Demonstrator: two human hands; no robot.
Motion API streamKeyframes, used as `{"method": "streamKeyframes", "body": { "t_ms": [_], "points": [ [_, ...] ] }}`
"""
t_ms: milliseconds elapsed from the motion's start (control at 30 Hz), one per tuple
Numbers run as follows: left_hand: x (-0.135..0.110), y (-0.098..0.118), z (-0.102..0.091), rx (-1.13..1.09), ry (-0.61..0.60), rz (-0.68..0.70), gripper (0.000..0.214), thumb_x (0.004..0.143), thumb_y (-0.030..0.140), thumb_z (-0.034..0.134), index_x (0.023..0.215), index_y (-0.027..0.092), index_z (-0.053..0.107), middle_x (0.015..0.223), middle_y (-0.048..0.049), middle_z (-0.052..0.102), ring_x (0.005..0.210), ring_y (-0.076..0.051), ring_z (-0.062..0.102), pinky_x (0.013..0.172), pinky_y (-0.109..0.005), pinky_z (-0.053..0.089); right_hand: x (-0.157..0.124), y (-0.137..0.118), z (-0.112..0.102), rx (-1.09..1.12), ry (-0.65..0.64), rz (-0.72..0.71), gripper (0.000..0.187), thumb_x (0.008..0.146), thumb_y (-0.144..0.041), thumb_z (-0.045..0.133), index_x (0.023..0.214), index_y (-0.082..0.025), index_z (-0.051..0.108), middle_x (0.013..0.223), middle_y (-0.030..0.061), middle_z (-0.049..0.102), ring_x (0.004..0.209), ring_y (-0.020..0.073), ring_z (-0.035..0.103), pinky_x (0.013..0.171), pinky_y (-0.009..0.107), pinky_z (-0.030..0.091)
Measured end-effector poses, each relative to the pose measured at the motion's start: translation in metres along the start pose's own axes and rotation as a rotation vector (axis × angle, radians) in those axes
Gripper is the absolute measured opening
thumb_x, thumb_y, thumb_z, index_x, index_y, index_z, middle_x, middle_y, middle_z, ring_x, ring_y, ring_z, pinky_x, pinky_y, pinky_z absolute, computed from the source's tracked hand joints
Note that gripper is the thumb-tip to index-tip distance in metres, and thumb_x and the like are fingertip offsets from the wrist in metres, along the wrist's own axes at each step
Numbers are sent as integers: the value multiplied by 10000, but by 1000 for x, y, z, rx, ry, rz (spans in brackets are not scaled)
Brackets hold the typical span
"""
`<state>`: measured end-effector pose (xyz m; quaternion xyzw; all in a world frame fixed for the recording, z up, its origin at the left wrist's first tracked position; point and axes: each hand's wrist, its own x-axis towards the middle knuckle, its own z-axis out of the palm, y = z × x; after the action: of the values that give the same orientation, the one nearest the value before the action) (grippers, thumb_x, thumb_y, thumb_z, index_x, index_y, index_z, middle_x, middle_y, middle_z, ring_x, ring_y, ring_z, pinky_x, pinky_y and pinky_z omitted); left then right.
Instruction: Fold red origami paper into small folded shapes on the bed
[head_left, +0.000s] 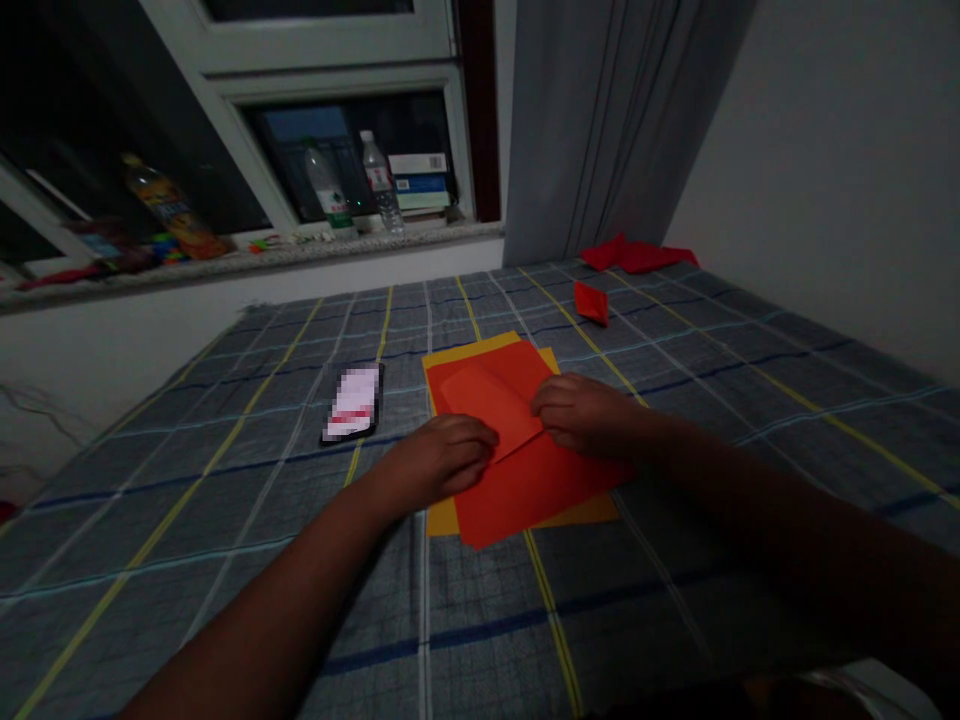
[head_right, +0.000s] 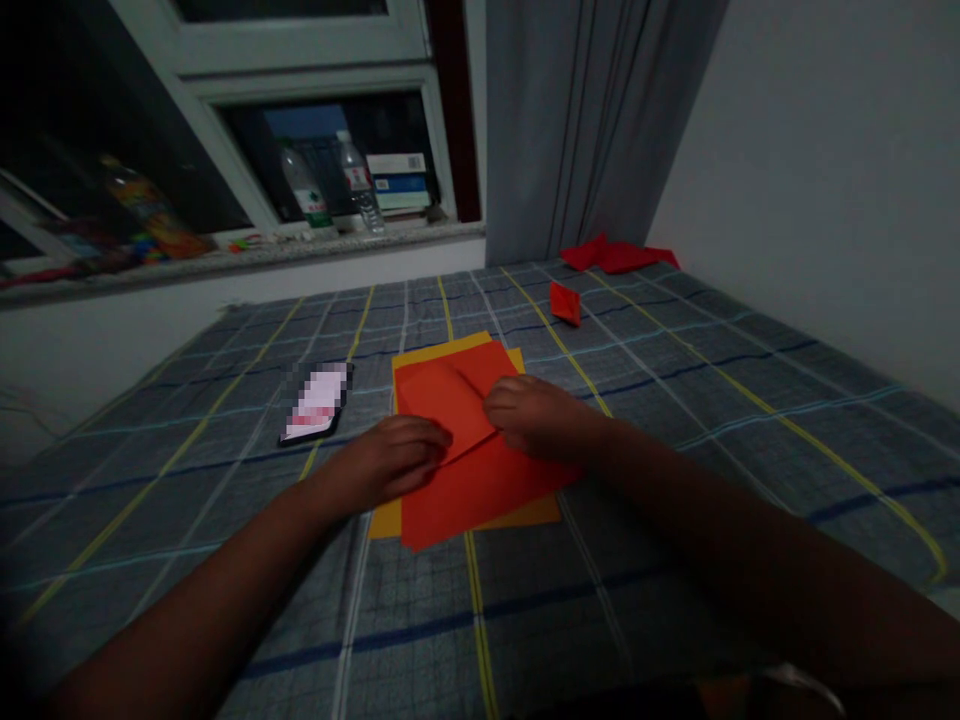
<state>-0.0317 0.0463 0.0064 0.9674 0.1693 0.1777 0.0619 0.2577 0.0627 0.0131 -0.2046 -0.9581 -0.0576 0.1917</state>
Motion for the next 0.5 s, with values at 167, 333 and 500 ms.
{"method": "streamKeyframes", "body": {
  "t_ms": [167,333,500],
  "points": [
    [0,6,-6,-186,-113,-23,140,893,95,544,963,172,637,1080,-88,686,1064,-194,635,935,-346,512,3,-14,0,60,-162,-27,144,844,-49,565,897,-137,665,1015,115,691,1024,243,589,901,409,492],
    [1,10,-11,-241,-150,-67,134,866,80,556,918,181,626,1096,-83,678,1078,-200,627,947,-356,508,-1,-14,-3,263,-210,14,129,855,-84,582,880,-170,674,1042,90,706,1024,220,606,898,376,511],
    [3,12,-13,-263,-130,-46,117,856,100,561,896,185,631,1061,-85,686,1060,-205,635,948,-365,511,-6,-7,2,387,-175,102,229,873,-84,562,1031,-167,705,1048,89,723,1016,201,640,911,359,510]
  ]
}}
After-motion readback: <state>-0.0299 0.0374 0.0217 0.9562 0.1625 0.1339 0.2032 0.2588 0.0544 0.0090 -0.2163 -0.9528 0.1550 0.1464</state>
